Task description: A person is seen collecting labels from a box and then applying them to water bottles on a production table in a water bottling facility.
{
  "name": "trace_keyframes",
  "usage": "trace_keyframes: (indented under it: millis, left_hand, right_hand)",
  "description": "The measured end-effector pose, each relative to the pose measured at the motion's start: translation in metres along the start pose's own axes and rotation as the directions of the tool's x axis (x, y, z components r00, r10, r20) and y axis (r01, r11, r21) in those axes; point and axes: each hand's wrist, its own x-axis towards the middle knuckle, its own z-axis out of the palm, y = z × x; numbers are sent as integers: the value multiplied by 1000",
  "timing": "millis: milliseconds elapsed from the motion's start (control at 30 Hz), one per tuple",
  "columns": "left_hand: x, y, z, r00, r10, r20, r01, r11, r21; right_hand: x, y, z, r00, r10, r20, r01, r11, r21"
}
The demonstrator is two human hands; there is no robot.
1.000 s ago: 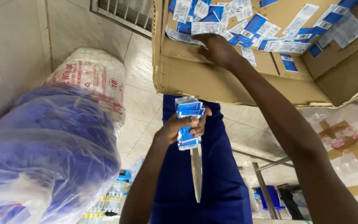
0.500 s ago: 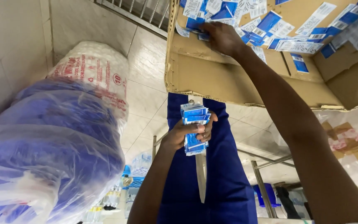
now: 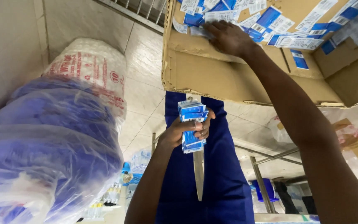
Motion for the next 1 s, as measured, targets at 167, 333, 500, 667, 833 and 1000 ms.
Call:
trace_keyframes:
  millis: [167,333,500,667,833,1000]
  left_hand:
    - [0,2,0,1000,-3,-2,3,1000,0]
    - [0,0,-2,1000,16,-13,-15,1000,12]
    - [1,-4,-5,1000,13,-10,-13,1000,8]
    - [3,-6,-5,1000,20,-14,-19,1000,17]
    - [4,-10,0,999,32,-21,-33,998,-54]
    - [1,-3,0,998,53,-20,-54,998,-22]
  right_hand:
    - [17,-23,-16,996,50,75,-49,999,-19]
    - [11,-15,1,978,192,-79,-190,981,32]
    - [10,-23,-6,969,216,-120,-198,969,150]
    - [38,-30,4,876,283,-390,-131,919,372]
    - [99,-63,29,716,571,-401,-269,756,596]
    - [113,-85,40,828,477,-294,-265,795,545]
